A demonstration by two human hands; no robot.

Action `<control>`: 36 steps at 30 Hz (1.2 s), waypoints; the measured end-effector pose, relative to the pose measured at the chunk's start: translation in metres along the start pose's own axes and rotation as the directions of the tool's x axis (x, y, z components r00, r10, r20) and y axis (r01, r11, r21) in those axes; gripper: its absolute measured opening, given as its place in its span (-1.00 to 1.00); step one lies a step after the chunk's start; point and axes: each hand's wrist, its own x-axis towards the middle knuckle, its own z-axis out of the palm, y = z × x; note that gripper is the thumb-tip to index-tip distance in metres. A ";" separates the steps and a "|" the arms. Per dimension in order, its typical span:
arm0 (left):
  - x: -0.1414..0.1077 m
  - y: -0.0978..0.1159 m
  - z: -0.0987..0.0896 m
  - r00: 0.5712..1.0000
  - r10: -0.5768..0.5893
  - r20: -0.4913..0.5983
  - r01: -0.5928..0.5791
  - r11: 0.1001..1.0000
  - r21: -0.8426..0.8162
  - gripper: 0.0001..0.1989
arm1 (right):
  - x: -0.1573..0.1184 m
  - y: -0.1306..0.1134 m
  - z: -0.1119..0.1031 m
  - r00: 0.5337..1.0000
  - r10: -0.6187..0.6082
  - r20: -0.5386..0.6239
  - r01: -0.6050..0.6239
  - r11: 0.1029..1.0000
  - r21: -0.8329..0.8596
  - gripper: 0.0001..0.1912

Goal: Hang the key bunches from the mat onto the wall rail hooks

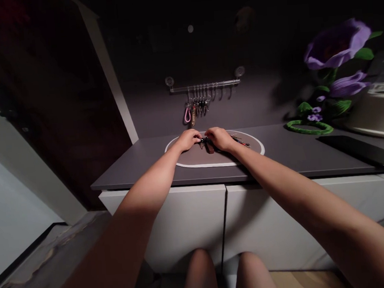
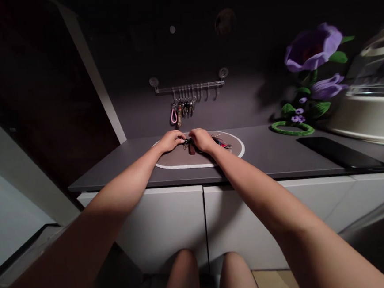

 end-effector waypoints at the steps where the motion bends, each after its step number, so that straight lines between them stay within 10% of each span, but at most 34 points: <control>1: 0.001 -0.001 0.001 1.000 -0.001 -0.005 0.001 1.000 -0.001 -0.87 | 0.000 0.000 0.000 1.000 0.001 0.006 -0.001 1.000 -0.014 -0.76; 16: 0.005 -0.004 0.006 0.975 -0.209 -0.069 0.177 0.930 -0.323 -0.93 | 0.004 0.002 0.000 1.000 -0.010 0.018 0.011 0.998 -0.066 -0.76; 36: 0.005 0.010 -0.002 0.875 -0.472 0.111 0.275 0.295 -0.915 -0.91 | 0.001 -0.004 -0.003 1.000 0.017 0.017 -0.016 0.999 -0.044 -0.75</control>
